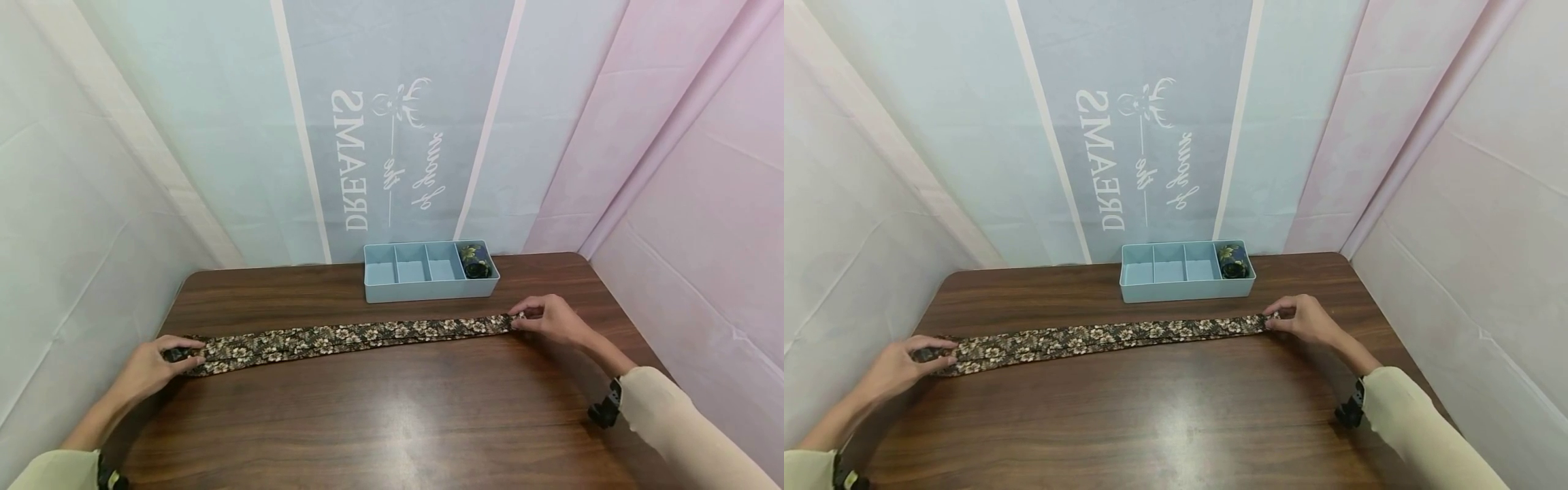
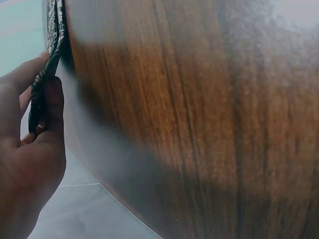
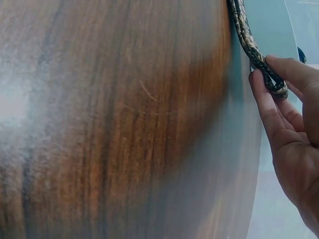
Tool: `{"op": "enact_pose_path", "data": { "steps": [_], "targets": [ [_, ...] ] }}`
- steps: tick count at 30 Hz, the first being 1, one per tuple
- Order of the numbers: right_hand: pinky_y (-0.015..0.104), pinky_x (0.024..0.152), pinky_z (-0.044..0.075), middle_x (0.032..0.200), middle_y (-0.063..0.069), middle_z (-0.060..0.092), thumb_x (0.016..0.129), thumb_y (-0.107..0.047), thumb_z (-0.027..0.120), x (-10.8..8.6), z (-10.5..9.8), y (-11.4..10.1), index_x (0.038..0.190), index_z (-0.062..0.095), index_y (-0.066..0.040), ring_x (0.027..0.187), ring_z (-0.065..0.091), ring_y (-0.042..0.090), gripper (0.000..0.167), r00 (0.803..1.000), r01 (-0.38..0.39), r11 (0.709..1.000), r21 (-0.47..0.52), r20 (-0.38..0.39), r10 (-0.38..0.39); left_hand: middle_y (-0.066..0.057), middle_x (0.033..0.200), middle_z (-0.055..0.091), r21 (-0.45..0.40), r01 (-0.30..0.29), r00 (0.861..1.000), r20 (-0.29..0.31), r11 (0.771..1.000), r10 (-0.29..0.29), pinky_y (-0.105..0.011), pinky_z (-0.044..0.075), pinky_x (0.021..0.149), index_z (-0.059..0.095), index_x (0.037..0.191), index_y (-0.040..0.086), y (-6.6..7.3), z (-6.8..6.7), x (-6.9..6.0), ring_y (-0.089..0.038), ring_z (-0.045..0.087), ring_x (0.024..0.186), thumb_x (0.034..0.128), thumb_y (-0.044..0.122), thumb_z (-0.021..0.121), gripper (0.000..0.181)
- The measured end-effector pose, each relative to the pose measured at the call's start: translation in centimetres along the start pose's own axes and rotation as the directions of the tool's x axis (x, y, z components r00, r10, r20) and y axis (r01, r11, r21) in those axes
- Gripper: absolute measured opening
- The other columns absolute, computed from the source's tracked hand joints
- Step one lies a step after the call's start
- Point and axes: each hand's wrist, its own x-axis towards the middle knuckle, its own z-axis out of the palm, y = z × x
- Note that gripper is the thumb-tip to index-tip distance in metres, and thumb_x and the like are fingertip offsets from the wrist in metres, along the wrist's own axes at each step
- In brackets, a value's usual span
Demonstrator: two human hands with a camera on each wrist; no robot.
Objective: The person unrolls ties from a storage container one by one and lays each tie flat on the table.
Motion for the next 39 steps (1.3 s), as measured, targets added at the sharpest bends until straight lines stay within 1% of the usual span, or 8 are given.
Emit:
{"op": "enact_pose_path", "data": {
  "steps": [6,9,16,20,25,27,30,39],
  "targets": [
    [0.02,0.069,0.058,0.093,0.0,0.079,0.089,-0.015,0.087,0.3,-0.4,0.0,0.104,0.083,-0.011,0.079,0.068,0.003,0.016,1.0,-0.006,1.0,-0.029,-0.012,0.005,-0.037,0.132,0.063,-0.03,0.032,0.998,0.062,0.999,-0.03,-0.076,0.043,0.095,0.081,0.113,0.004,0.3,-0.5,0.4,-0.062,0.053,0.124,0.0892,0.025,0.087,0.032],
    [0.019,0.068,0.057,0.094,0.0,0.079,0.089,-0.013,0.087,0.4,-0.6,-0.1,0.104,0.082,-0.011,0.079,0.068,0.002,0.016,1.0,-0.004,1.0,-0.021,-0.015,0.004,-0.041,0.136,0.058,-0.012,0.064,0.994,0.084,0.998,-0.063,-0.072,0.044,0.094,0.081,0.115,0.002,0.4,-0.7,0.6,-0.064,0.051,0.125,0.0912,0.029,0.085,0.037],
    [0.019,0.068,0.058,0.09,0.001,0.079,0.09,-0.012,0.086,0.6,-1.1,0.1,0.105,0.082,-0.007,0.078,0.071,0.005,0.017,1.0,-0.013,1.0,0.019,-0.013,0.013,-0.032,0.129,0.065,0.011,0.056,0.998,0.007,0.998,-0.057,-0.034,0.041,0.083,0.083,0.111,0.005,0.9,-1.1,1.0,-0.05,0.059,0.115,0.0878,0.029,0.088,0.034],
    [0.019,0.068,0.057,0.091,0.001,0.08,0.09,-0.013,0.087,0.8,-1.6,0.2,0.105,0.082,-0.009,0.08,0.072,0.005,0.016,1.0,-0.018,1.0,0.026,-0.023,0.018,-0.031,0.129,0.064,-0.014,0.058,0.998,-0.009,0.998,-0.058,-0.032,0.039,0.085,0.082,0.111,0.003,1.2,-1.4,1.3,-0.05,0.057,0.118,0.088,0.027,0.088,0.033],
    [0.022,0.064,0.056,0.087,0.0,0.079,0.09,-0.014,0.086,1.0,-2.4,0.0,0.106,0.082,-0.009,0.075,0.071,0.009,0.017,0.999,-0.038,0.999,0.03,-0.025,0.039,-0.031,0.131,0.064,-0.066,0.062,0.998,-0.02,0.996,-0.063,-0.053,0.045,0.1,0.081,0.112,0.0,1.4,-1.8,1.9,-0.053,0.053,0.124,0.0897,0.025,0.087,0.034],
    [0.023,0.063,0.056,0.086,0.001,0.079,0.09,-0.012,0.086,1.1,-2.7,-0.1,0.106,0.082,-0.008,0.074,0.072,0.013,0.017,0.998,-0.047,0.998,0.04,-0.028,0.048,-0.032,0.133,0.062,-0.096,0.073,0.997,-0.021,0.993,-0.075,-0.072,0.038,0.104,0.079,0.114,-0.003,1.5,-2.0,2.1,-0.057,0.049,0.128,0.0907,0.025,0.086,0.037],
    [0.022,0.064,0.056,0.087,0.004,0.079,0.091,-0.011,0.085,1.3,-3.0,0.0,0.106,0.081,-0.005,0.075,0.073,0.016,0.017,0.998,-0.044,0.998,0.053,-0.037,0.046,-0.032,0.134,0.061,-0.127,0.087,0.995,-0.029,0.988,-0.091,-0.08,0.032,0.106,0.078,0.116,-0.004,1.8,-2.3,2.5,-0.06,0.046,0.132,0.0913,0.027,0.086,0.04],
    [0.022,0.065,0.057,0.089,0.005,0.08,0.092,-0.014,0.085,2.3,-3.5,0.7,0.107,0.081,-0.005,0.075,0.071,0.011,0.018,0.997,-0.065,0.997,0.041,-0.034,0.066,-0.015,0.127,0.063,-0.099,0.108,0.991,-0.065,0.989,-0.115,-0.062,0.039,0.108,0.079,0.118,0.002,2.3,-2.4,3.8,-0.046,0.051,0.13,0.0918,0.036,0.085,0.044]
  ]
}}
